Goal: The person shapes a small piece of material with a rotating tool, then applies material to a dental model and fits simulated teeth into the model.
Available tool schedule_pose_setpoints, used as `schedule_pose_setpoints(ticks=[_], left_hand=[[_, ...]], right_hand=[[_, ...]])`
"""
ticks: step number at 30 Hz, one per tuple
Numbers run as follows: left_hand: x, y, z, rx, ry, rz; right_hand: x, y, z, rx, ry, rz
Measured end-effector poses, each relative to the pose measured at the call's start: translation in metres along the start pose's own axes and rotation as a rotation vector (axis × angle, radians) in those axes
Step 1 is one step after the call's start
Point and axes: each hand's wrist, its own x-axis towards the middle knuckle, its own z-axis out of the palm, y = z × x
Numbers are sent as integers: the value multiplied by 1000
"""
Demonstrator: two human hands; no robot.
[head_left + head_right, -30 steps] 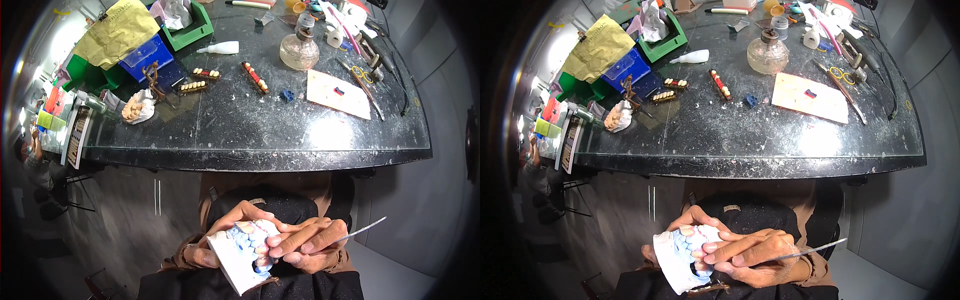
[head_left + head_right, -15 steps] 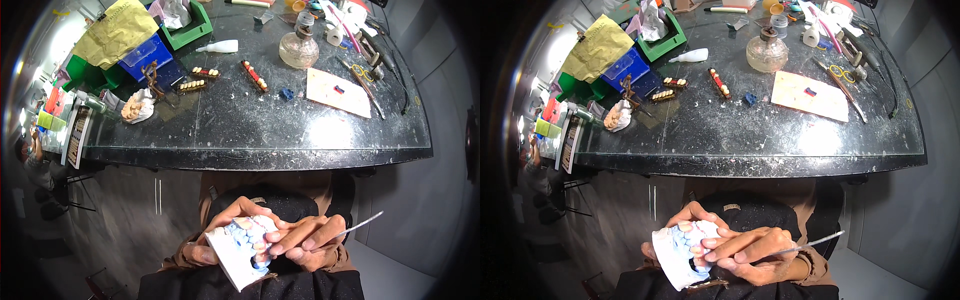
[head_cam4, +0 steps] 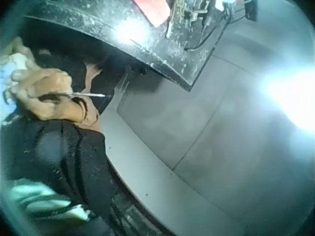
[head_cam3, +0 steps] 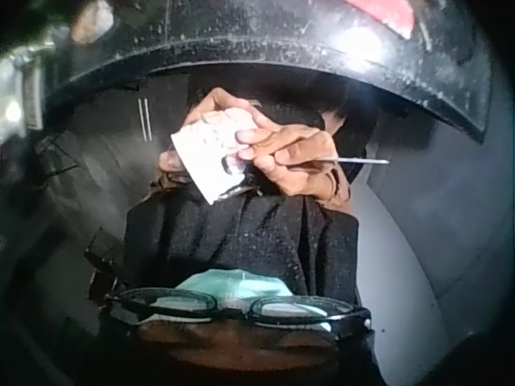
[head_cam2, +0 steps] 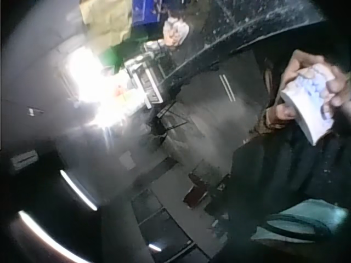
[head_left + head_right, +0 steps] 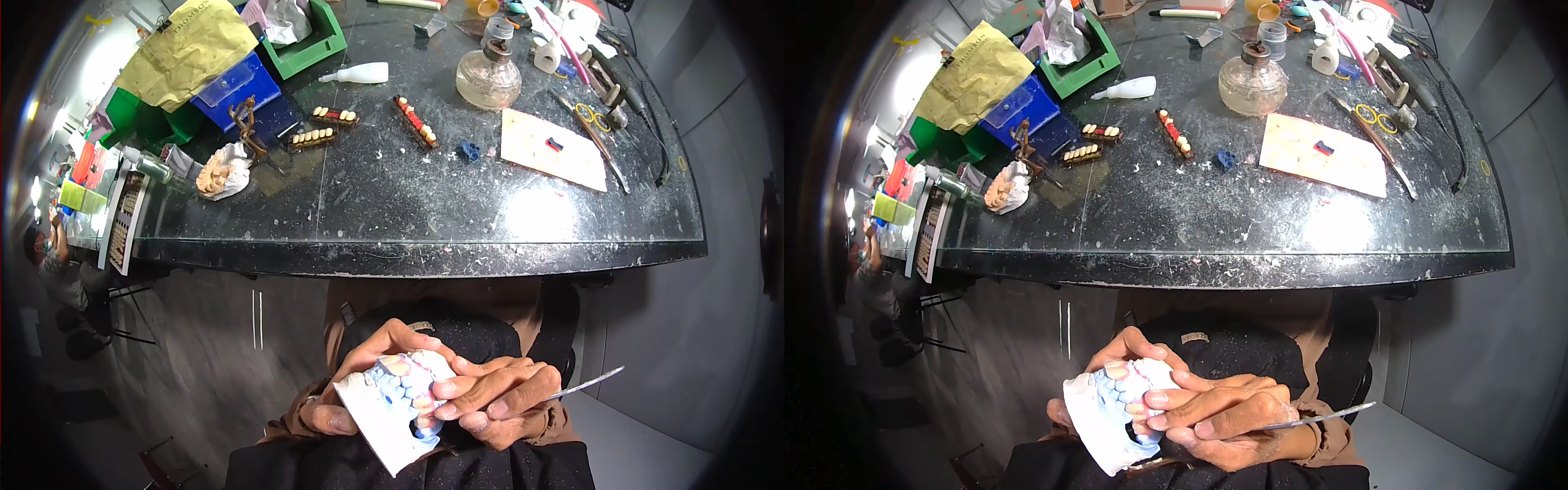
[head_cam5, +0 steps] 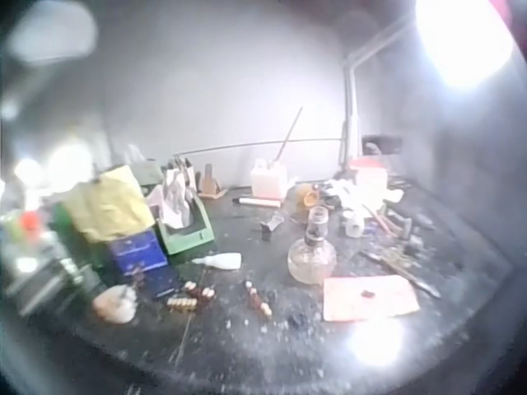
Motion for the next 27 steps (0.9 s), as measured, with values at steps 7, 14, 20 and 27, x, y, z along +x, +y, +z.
schedule_pose_setpoints(ticks=[7,14,20,27], left_hand=[[3,-2,3,-61,-56,42],[4,-5,4,-105,-68,85],[10,-8,8,62,-25,232],[12,-12,3,330,24,513]], right_hand=[[-5,5,8,89,136,-20],[-7,7,6,22,79,-95],[-5,-2,6,38,87,-51],[-27,-13,-3,-194,-71,-82]])
